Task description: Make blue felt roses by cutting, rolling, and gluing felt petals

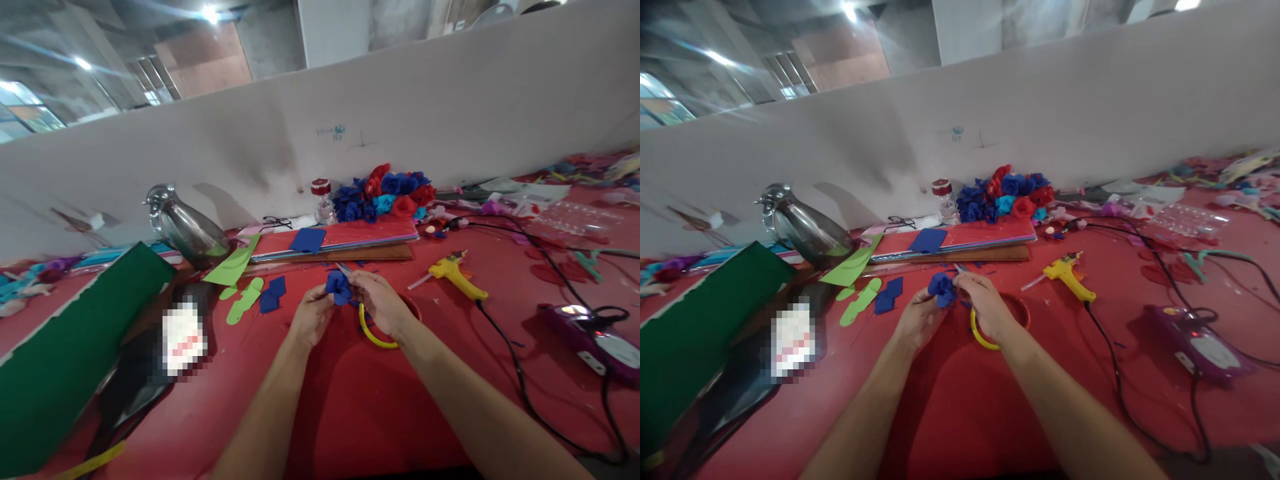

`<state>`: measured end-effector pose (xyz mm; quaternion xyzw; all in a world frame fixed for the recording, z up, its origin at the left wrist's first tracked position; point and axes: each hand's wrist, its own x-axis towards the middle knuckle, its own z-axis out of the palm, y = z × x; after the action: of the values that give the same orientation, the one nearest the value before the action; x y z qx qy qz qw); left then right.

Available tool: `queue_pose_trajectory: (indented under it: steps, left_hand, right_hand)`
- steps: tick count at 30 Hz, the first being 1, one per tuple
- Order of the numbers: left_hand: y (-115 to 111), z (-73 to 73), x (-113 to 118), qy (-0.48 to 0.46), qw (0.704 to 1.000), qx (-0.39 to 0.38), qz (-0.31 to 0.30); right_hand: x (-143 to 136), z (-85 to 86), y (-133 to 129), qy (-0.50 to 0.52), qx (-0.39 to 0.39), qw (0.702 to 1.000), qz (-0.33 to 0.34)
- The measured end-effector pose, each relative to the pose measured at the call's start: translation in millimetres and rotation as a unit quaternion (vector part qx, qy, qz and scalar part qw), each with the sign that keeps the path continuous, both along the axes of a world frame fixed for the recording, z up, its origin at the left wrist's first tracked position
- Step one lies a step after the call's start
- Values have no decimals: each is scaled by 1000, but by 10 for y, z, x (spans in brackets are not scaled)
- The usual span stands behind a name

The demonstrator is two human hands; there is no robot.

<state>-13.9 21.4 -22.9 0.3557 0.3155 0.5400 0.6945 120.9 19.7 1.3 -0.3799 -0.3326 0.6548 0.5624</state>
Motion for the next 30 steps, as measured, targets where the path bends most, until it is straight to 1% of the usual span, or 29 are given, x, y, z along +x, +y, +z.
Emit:
queue_pose_trajectory:
  steps: [3,9,12,16,19,22,24,27,30]
  left_hand:
    - [0,3,-15,-16,1000,-27,2]
    - [5,11,-33,-21,999,-43,23]
    - [23,-15,-27,-26,997,-45,51]
    - [48,-55,-22,-33,995,-44,89]
    - [49,-63,-8,-42,994,-38,89]
    - [31,-46,22,-38,995,-35,82]
    - [15,-31,49,-28,995,-25,89]
    - [-8,-26,91,-14,993,-7,116]
    - [-23,-41,127,-8,990,4,142]
  right_hand:
    - [2,-16,21,21,-15,1000,-4]
    - [35,-38,54,23,12,999,-37]
    - [43,-62,52,-11,23,999,-44]
    - [29,-91,46,-87,33,994,-65]
    - [-4,-86,32,-117,59,991,-40]
    - [-41,-73,5,-99,77,992,12]
    - [-61,-75,-11,-96,80,992,31]
    - [-80,-94,-24,-113,80,990,28]
    - [-89,-117,-24,-108,82,990,25]
